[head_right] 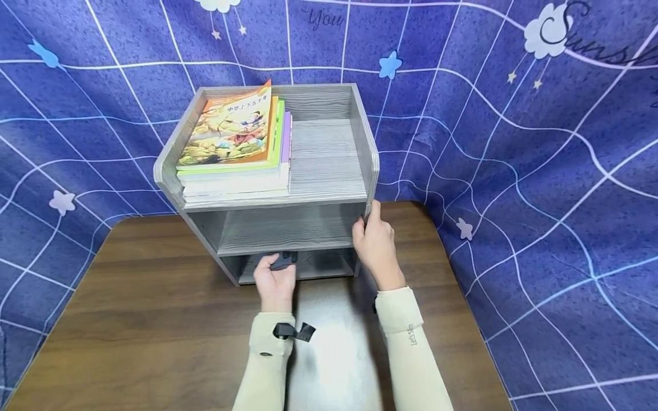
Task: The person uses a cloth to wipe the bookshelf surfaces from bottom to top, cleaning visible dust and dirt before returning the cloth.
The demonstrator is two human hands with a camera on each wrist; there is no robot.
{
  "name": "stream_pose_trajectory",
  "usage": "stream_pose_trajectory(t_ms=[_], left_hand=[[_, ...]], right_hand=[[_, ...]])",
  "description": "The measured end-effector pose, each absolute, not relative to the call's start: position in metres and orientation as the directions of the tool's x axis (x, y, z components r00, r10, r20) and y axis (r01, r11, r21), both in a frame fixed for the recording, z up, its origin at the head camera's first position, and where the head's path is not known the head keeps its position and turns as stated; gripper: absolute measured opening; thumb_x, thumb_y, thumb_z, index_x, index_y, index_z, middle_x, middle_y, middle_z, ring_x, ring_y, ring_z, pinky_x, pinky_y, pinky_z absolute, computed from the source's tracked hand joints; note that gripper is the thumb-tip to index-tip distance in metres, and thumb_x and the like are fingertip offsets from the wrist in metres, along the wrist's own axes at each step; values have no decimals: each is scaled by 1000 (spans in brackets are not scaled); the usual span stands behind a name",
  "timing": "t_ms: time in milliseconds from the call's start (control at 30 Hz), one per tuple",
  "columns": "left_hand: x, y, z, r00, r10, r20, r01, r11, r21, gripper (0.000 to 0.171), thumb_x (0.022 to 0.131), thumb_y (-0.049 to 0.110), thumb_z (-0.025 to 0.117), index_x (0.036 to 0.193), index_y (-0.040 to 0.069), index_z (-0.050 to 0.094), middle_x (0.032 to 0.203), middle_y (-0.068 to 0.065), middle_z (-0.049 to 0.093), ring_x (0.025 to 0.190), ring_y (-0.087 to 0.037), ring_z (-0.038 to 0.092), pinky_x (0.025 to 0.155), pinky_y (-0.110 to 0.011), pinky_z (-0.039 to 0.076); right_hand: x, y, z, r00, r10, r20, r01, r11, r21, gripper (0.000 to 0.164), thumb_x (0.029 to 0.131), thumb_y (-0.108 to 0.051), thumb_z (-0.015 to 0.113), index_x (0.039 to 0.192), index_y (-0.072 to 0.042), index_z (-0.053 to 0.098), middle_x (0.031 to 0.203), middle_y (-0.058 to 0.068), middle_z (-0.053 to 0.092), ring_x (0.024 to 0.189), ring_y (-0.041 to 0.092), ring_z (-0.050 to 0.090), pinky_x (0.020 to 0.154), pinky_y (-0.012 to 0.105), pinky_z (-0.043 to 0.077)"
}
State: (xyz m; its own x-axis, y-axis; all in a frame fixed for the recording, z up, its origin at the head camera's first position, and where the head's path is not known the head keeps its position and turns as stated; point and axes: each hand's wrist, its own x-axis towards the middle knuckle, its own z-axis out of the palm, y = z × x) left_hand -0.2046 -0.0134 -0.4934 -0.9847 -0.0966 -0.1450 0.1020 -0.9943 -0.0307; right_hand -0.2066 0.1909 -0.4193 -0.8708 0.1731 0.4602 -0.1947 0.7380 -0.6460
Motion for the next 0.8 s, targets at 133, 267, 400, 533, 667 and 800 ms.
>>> stream_pose_trajectory(t_ms=[133,267,400,533,667,800], left_hand=[[-205,-43,-495,-981,-119,-151,124,-992,-28,82,85,-10,13,159,11,-15,166,-4,-6,152,-17,-2,120,-34,4],[-205,-70,-496,-974,-149,-169,156,-987,-26,81,86,-10,14,161,15,-3,164,-3,9,149,-17,11,120,-34,9],[-204,-86,-498,-974,-148,-171,156,-987,-35,82,87,-11,18,161,18,1,163,-2,13,149,-17,14,120,-34,11],[-203,-89,-503,-980,-138,-145,142,-990,-18,81,88,-11,17,161,19,-1,163,-3,11,150,-18,13,120,-36,14],[-204,-88,-508,-983,-148,-107,148,-989,7,77,89,-8,12,161,15,-2,164,-5,9,150,-20,13,120,-37,17],[-205,-87,-514,-982,-157,-108,154,-988,31,75,88,-8,12,160,13,5,162,-7,14,148,-20,19,119,-38,19]], right_hand=[[-206,192,-422,-874,174,454,-193,733,-652,31,94,-13,52,119,2,44,79,35,63,78,54,65,69,62,47],[-206,193,-422,-873,176,455,-192,734,-652,30,94,-14,53,119,1,44,78,34,63,78,53,65,69,62,47],[-207,194,-422,-867,178,466,-197,736,-648,30,93,-14,53,118,1,44,76,35,62,76,54,64,68,62,47],[-207,194,-422,-863,175,475,-205,737,-644,30,92,-15,51,117,1,44,74,33,62,75,53,64,67,62,47],[-207,193,-421,-864,176,473,-204,735,-647,30,92,-15,51,117,1,44,74,33,62,77,54,64,69,63,46],[-207,193,-420,-870,179,460,-198,728,-657,29,93,-14,52,117,1,45,75,34,62,79,55,64,71,63,46]])
